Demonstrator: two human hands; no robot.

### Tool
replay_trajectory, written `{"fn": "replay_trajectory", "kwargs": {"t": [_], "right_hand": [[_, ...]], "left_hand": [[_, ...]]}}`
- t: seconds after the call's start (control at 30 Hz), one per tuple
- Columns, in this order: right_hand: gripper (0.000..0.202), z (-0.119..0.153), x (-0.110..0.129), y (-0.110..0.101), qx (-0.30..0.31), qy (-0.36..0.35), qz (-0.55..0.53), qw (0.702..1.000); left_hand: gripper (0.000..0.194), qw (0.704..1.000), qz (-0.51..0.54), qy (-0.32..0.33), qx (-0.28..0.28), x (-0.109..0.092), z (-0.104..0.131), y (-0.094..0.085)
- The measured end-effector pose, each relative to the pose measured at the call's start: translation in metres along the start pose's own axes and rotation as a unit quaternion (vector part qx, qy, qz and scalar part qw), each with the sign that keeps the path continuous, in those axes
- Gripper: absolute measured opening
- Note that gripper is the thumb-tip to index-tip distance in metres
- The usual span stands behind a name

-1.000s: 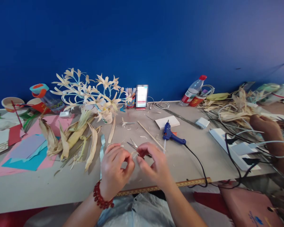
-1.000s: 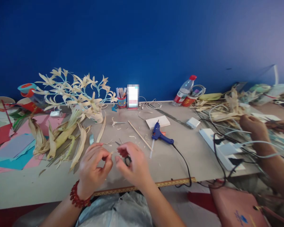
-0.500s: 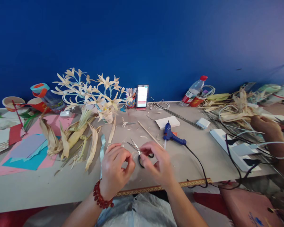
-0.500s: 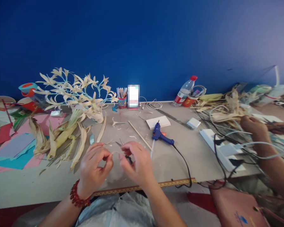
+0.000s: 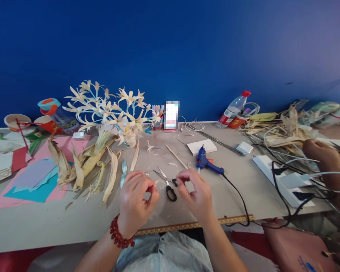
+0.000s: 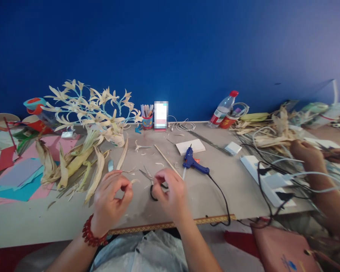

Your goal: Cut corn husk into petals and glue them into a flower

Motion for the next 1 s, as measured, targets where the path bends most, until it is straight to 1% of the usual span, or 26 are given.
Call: {"fn": "replay_trajectory", "kwargs": {"t": [0.03,0.1,0.2,0.27,0.33,0.4,0.47,0.53,0.57,0.6,0.67,0.73,0.8,0.83,0.9,0.93,0.97,1.0], "right_hand": [[0.014,0.000,0.002,0.000,0.010,-0.007,-0.017,1.000],[0.027,-0.002,0.009,0.002,0.040,-0.032,-0.049,0.997],[0.040,-0.006,0.017,0.005,0.089,-0.078,-0.085,0.989],[0.038,-0.010,0.019,0.006,0.122,-0.094,-0.105,0.983],[0.029,-0.013,0.019,0.006,0.147,-0.085,-0.132,0.977],[0.017,-0.013,0.015,0.006,0.168,-0.055,-0.175,0.969],[0.007,-0.012,0.010,0.008,0.184,-0.013,-0.228,0.956],[0.006,-0.007,0.004,0.013,0.183,0.056,-0.301,0.934],[0.009,-0.003,0.001,0.016,0.173,0.105,-0.344,0.917],[0.012,0.000,-0.003,0.020,0.158,0.162,-0.385,0.895],[0.018,0.007,-0.007,0.028,0.126,0.275,-0.447,0.842],[0.021,0.012,-0.009,0.034,0.105,0.347,-0.477,0.801],[0.023,0.013,-0.007,0.038,0.092,0.372,-0.494,0.780],[0.024,0.012,-0.006,0.039,0.085,0.374,-0.503,0.774],[0.025,0.012,-0.004,0.040,0.072,0.369,-0.514,0.771],[0.025,0.012,-0.004,0.039,0.065,0.362,-0.512,0.776],[0.023,0.013,-0.004,0.039,0.056,0.350,-0.504,0.788],[0.019,0.013,-0.003,0.037,0.047,0.328,-0.490,0.806]], "left_hand": [[0.018,1.000,0.004,-0.002,0.005,0.000,0.000,0.001],[0.017,0.999,0.016,-0.018,0.021,-0.001,-0.001,0.001],[0.018,0.994,0.058,-0.069,0.067,-0.001,-0.002,0.001],[0.019,0.983,0.099,-0.109,0.108,0.001,-0.003,0.001],[0.019,0.967,0.143,-0.148,0.150,0.004,-0.004,0.001],[0.020,0.945,0.192,-0.186,0.190,0.007,-0.004,0.002],[0.021,0.913,0.245,-0.222,0.238,0.011,-0.004,0.004],[0.022,0.881,0.288,-0.251,0.280,0.013,-0.003,0.007],[0.022,0.871,0.300,-0.259,0.289,0.014,-0.003,0.007],[0.021,0.869,0.306,-0.263,0.286,0.015,-0.003,0.008],[0.019,0.881,0.307,-0.254,0.255,0.016,-0.002,0.007],[0.015,0.894,0.306,-0.231,0.232,0.017,-0.001,0.006],[0.013,0.897,0.309,-0.212,0.234,0.017,0.001,0.006],[0.013,0.896,0.311,-0.211,0.237,0.017,0.002,0.006],[0.015,0.885,0.326,-0.230,0.241,0.017,0.003,0.008],[0.016,0.873,0.342,-0.249,0.242,0.017,0.004,0.009],[0.017,0.858,0.362,-0.269,0.245,0.017,0.004,0.010],[0.017,0.841,0.383,-0.291,0.249,0.017,0.005,0.011]]}}
Point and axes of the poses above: each hand's wrist, its own z-axis away from the middle knuckle, its own y-axis out of the palm, x = y × z, the point moved 2 cm from there along -z, towards the middle knuckle, and after that the axes turned 7 degrees about -y, right-handed, at the moved point
